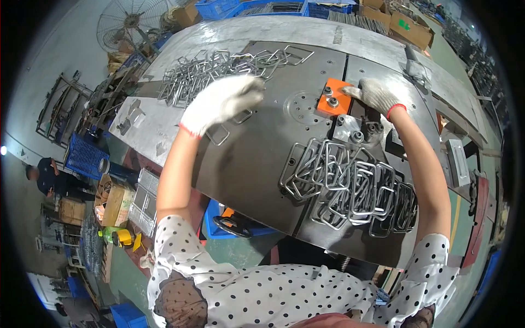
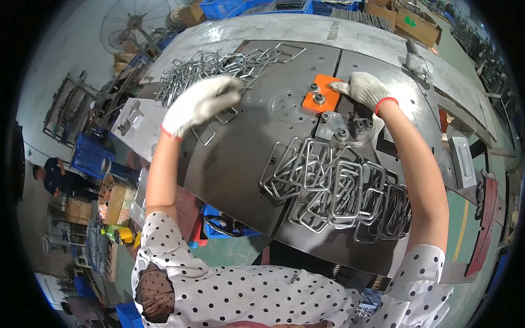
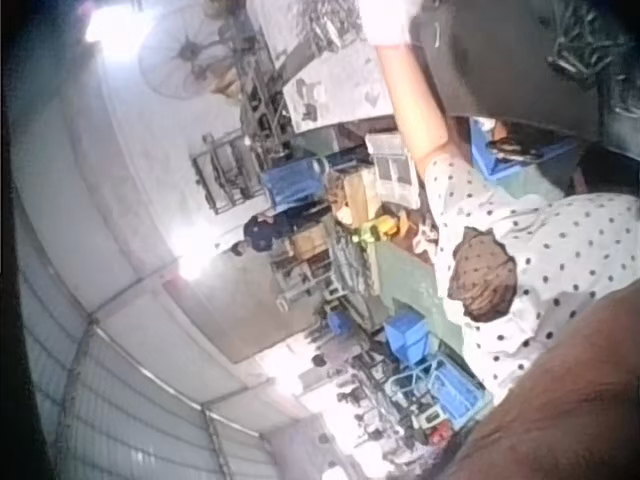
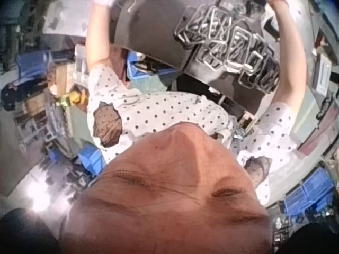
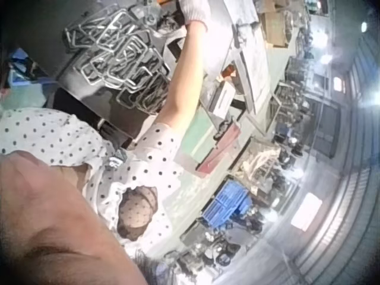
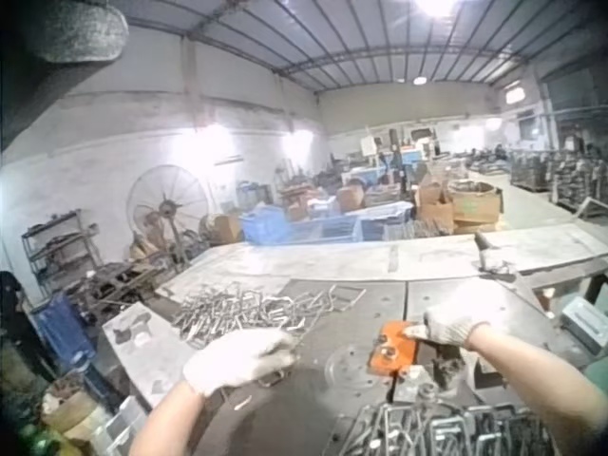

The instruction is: The person bends metal wire brackets into loops using a bending machine, places the finished loops onto a pile on the table, and removes their gloves.

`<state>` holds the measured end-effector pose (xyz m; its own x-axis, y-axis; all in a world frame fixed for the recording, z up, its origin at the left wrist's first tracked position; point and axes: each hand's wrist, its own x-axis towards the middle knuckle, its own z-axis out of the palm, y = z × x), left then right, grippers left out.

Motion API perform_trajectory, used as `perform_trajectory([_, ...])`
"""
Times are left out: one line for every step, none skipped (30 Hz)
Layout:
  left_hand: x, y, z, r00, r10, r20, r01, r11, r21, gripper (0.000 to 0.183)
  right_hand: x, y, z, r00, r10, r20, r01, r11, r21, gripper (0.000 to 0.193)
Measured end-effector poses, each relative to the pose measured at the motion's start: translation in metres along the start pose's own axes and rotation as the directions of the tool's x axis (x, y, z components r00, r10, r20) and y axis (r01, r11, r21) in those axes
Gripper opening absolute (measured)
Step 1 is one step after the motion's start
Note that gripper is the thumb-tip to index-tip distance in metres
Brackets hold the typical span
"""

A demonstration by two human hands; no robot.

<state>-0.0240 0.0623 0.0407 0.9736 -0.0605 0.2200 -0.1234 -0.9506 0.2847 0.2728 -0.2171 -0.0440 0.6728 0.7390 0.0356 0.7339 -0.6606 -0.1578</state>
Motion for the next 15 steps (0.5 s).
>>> perform_trajectory([-0.022,-0.002,0.004,0.993,-0.108,0.046,0.103,0.990,0.094,0.033,0.001,0.001,0.001,1.000,-0.007,0.003,0.007,1.000,0.002,0.091])
perform_trajectory([-0.049,-0.013,0.012,0.994,-0.099,-0.040,0.105,0.974,0.202,0.029,0.003,0.002,0.001,1.000,-0.018,-0.006,0.018,1.000,0.005,0.091])
perform_trajectory([-0.068,-0.015,0.019,0.986,-0.157,-0.055,0.165,0.969,0.184,0.027,0.001,0.007,0.002,1.000,-0.011,-0.011,0.011,1.000,0.001,0.091])
perform_trajectory([-0.084,-0.011,0.022,0.986,-0.159,-0.052,0.166,0.969,0.185,0.027,0.004,0.010,0.002,1.000,-0.011,-0.009,0.011,1.000,0.004,0.091])
perform_trajectory([-0.096,-0.008,0.028,0.969,-0.246,-0.031,0.247,0.947,0.204,0.026,0.006,0.015,0.001,1.000,0.021,0.021,-0.022,0.999,0.039,0.090])
perform_trajectory([-0.104,-0.005,0.033,0.945,-0.328,-0.009,0.321,0.920,0.224,0.024,0.005,0.021,0.001,0.997,0.056,0.052,-0.060,0.996,0.071,0.089])
perform_trajectory([-0.117,-0.002,0.032,0.944,-0.330,-0.006,0.323,0.919,0.227,0.024,0.000,0.014,0.002,1.000,0.010,-0.006,-0.009,0.995,0.102,0.085])
perform_trajectory([-0.121,-0.001,0.036,0.943,-0.330,-0.039,0.330,0.917,0.224,0.024,-0.002,0.013,0.003,1.000,0.027,-0.002,-0.027,0.995,0.099,0.085])
perform_trajectory([-0.123,-0.001,0.039,0.943,-0.326,-0.071,0.333,0.917,0.220,0.024,-0.001,0.013,0.004,1.000,-0.003,-0.028,0.006,0.995,0.100,0.085])
perform_trajectory([-0.121,-0.001,0.042,0.951,-0.304,-0.056,0.309,0.929,0.203,0.024,-0.004,0.016,0.005,0.998,-0.023,-0.051,0.028,0.995,0.096,0.084])
perform_trajectory([-0.123,-0.001,0.038,0.951,-0.307,-0.041,0.309,0.935,0.175,0.024,-0.007,0.003,0.000,0.996,-0.031,-0.084,0.042,0.990,0.138,0.080])
perform_trajectory([-0.124,0.000,0.034,0.951,-0.309,-0.024,0.309,0.940,0.146,0.024,-0.014,-0.004,-0.007,0.996,0.000,-0.088,0.024,0.960,0.278,0.076])
perform_trajectory([-0.124,0.000,0.034,0.952,-0.307,0.004,0.305,0.946,0.106,0.026,-0.027,-0.019,-0.028,0.995,0.037,-0.090,0.003,0.914,0.405,0.073])
perform_trajectory([-0.125,0.005,0.028,0.943,-0.329,0.044,0.324,0.941,0.094,0.027,-0.039,-0.025,-0.041,0.976,-0.088,-0.201,0.145,0.947,0.288,0.066])
perform_trajectory([-0.125,0.011,0.027,0.937,-0.341,0.072,0.332,0.936,0.113,0.029,-0.058,-0.043,-0.064,0.978,-0.089,-0.189,0.124,0.975,0.185,0.064])
